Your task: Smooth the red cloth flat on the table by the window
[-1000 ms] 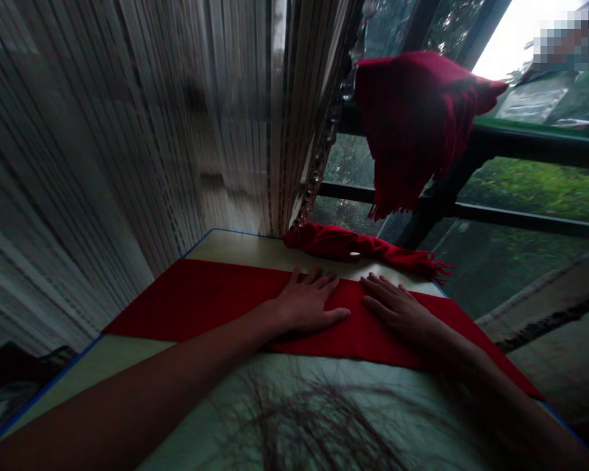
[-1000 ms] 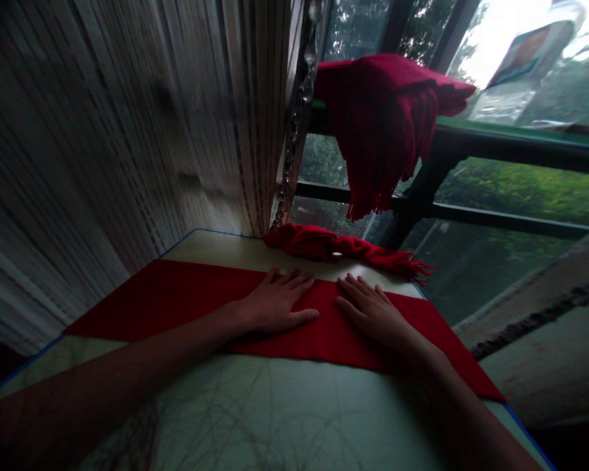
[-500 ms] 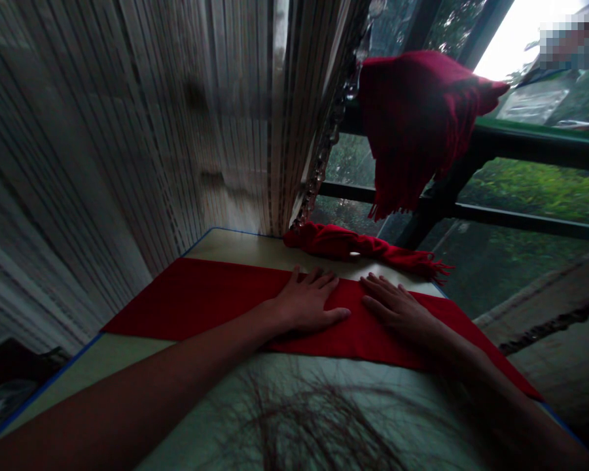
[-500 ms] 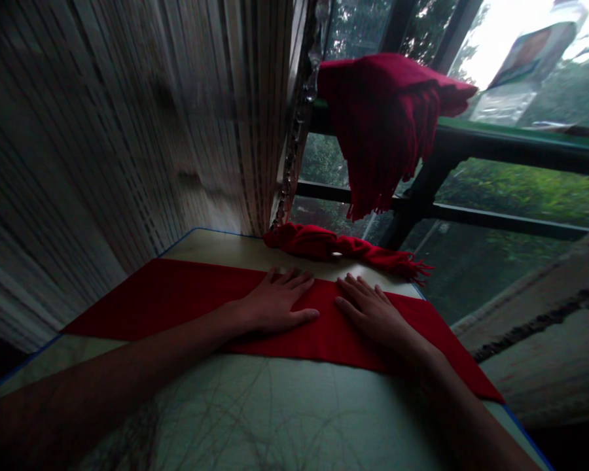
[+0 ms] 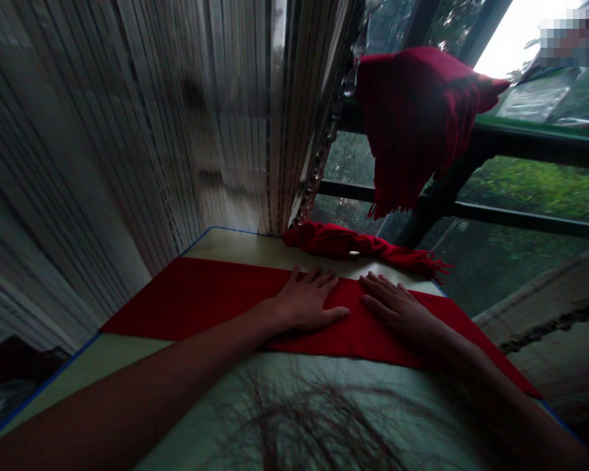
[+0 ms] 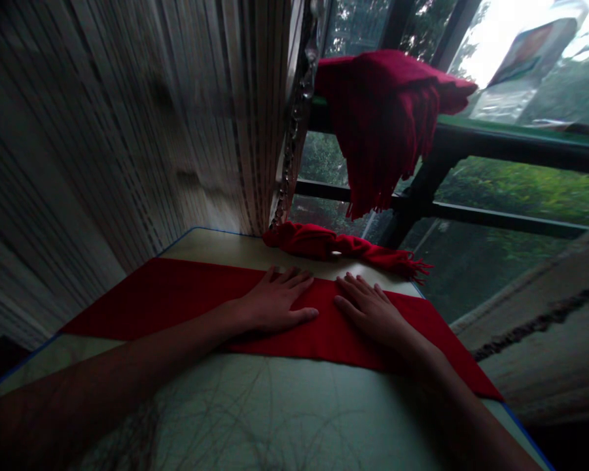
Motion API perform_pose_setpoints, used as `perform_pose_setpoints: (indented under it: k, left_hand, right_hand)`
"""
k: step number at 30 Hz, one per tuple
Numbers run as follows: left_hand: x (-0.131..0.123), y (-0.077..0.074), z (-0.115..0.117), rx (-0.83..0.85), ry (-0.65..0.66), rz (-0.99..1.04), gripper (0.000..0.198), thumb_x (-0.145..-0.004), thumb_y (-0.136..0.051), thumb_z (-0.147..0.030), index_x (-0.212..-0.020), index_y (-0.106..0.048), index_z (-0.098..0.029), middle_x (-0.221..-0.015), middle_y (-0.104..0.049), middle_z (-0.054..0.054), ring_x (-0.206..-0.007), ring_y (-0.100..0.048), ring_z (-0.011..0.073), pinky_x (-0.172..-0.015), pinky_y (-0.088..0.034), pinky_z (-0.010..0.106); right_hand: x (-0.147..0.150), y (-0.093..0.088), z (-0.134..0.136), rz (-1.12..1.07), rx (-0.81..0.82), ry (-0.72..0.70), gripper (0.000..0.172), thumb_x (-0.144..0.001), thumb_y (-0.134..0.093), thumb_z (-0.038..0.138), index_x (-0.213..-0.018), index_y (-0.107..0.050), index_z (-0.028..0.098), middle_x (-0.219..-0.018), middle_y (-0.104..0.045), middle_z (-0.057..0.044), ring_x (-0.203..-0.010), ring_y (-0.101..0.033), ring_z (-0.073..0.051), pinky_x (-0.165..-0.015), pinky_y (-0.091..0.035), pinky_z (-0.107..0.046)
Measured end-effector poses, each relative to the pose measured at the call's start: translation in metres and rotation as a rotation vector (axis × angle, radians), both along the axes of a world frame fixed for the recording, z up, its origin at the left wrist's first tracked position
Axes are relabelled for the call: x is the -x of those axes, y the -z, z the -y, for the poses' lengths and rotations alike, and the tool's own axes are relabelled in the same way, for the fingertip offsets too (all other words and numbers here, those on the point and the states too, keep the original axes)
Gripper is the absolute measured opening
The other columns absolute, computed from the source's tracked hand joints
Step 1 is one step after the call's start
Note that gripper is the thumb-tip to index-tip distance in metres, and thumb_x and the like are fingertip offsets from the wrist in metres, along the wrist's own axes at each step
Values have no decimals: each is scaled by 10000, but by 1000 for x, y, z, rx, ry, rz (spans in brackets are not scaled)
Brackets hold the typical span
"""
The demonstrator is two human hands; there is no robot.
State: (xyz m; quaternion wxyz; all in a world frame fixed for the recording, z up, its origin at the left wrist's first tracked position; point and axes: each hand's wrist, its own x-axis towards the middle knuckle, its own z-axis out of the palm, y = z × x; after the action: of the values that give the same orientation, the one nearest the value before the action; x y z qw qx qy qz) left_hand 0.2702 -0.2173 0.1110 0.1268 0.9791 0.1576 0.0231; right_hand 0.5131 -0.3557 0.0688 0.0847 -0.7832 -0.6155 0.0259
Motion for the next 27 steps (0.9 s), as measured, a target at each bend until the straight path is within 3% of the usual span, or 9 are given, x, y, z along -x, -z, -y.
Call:
perform_pose_setpoints:
  k: [20, 24, 27]
  left_hand:
    - [2, -3, 2, 10, 5, 2, 862, -986, -290, -762, -1648, -257, -211, -1721, -209, 74, -1602, -127, 318, -1266, -27, 635]
    - [3, -5, 2, 18, 3, -1, 840, -994, -307, -739, -1645, -265, -210, -1724, -197, 75, -1603, -122, 318, -1265, -39, 633]
    - [3, -4, 2, 21, 7, 7, 848, -995, -295, -744, -1645, -264, -201, -1721, -210, 82, -1601, -127, 322, -1265, -43, 631]
  right_hand:
    - [-2, 3, 1, -7, -37, -15, 717, -1029, -271, 676, -1627, -353, 288, -1694, -321, -96, -1576, -191, -323, -1252, -173, -641]
    - [6, -4, 2, -4, -55, -17, 738, -1026, -285, 691, -1630, -351, 271, -1709, -268, -106, -1579, -171, -328, -1256, -154, -640]
    - [23, -11, 1, -30, -105, -94, 714, -1043, -294, 668, -1635, -345, 272, -1729, -202, -84, -1590, -114, -318, -1269, -123, -621]
